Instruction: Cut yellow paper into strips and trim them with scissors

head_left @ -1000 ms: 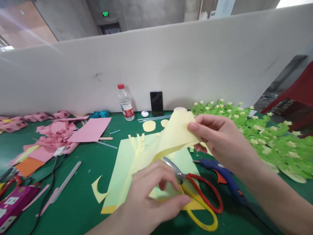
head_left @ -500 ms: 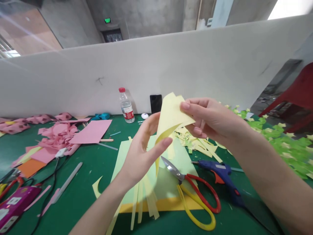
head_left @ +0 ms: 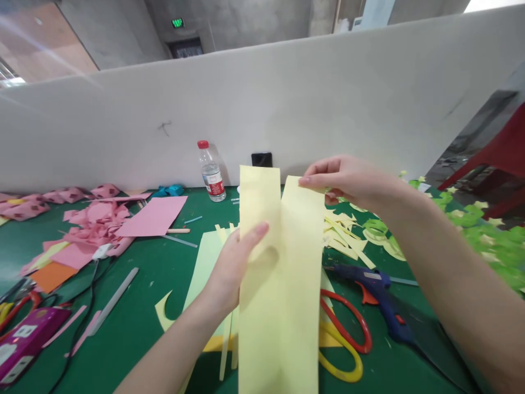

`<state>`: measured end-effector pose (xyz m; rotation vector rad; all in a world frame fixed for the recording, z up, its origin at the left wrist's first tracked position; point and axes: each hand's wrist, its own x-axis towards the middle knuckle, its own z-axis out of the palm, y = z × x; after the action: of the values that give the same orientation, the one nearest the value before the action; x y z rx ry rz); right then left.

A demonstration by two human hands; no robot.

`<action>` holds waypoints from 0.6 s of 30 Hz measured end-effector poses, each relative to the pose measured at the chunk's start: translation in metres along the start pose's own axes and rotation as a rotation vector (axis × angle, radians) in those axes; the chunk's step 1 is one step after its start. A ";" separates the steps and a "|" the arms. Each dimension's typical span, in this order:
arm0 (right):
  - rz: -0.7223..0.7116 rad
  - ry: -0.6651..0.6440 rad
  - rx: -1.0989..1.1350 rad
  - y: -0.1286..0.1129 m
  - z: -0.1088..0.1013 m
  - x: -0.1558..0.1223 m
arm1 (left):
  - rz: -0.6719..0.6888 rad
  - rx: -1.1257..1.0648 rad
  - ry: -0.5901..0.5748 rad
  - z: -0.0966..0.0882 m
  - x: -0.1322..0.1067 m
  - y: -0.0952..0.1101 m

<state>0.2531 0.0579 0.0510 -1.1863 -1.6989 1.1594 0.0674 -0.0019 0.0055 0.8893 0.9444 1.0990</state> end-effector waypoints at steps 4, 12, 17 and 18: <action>0.049 0.122 0.116 0.004 0.012 0.001 | -0.006 -0.052 -0.096 0.000 -0.002 -0.005; 0.077 0.262 0.319 0.027 0.037 0.005 | -0.067 0.077 -0.167 -0.001 -0.005 -0.018; 0.093 0.352 0.401 0.031 0.038 0.008 | -0.039 0.317 -0.234 0.000 -0.024 -0.033; 0.100 0.367 0.403 0.029 0.037 0.008 | -0.003 0.364 -0.287 0.001 -0.029 -0.038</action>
<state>0.2245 0.0608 0.0122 -1.1499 -1.0829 1.1887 0.0748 -0.0383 -0.0249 1.3043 0.9165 0.7792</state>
